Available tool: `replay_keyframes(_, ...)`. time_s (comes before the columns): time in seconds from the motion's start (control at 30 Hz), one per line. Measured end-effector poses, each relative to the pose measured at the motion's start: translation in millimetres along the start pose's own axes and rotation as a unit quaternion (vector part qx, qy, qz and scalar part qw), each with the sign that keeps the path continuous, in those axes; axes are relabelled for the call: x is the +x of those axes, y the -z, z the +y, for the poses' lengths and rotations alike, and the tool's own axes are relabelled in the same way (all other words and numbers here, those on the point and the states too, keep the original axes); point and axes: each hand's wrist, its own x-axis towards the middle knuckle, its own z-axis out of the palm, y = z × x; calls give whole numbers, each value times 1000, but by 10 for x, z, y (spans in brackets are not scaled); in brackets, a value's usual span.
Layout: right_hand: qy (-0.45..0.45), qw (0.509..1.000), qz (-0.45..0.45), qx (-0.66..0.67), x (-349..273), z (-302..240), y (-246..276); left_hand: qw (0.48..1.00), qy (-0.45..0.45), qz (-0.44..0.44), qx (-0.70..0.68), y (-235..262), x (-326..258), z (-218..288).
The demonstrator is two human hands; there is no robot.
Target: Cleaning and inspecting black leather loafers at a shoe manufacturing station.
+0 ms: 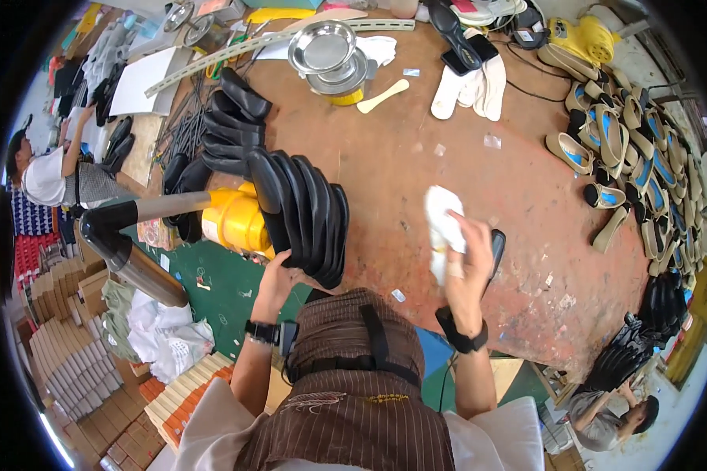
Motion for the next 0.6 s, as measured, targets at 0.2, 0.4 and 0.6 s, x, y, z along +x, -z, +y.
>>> replay_keyframes(0.2,123,988,-88,14,593,-524,-861,991,-99,-1,87,-93,296,-22)
replay_keyframes(0.4,52,983,-78,155,581,-523,-1162,999,-12,-39,-16,36,539,126)
replay_keyframes(0.6,-122,981,-34,147,-145,130,-1001,995,-52,-21,88,-4,499,105)
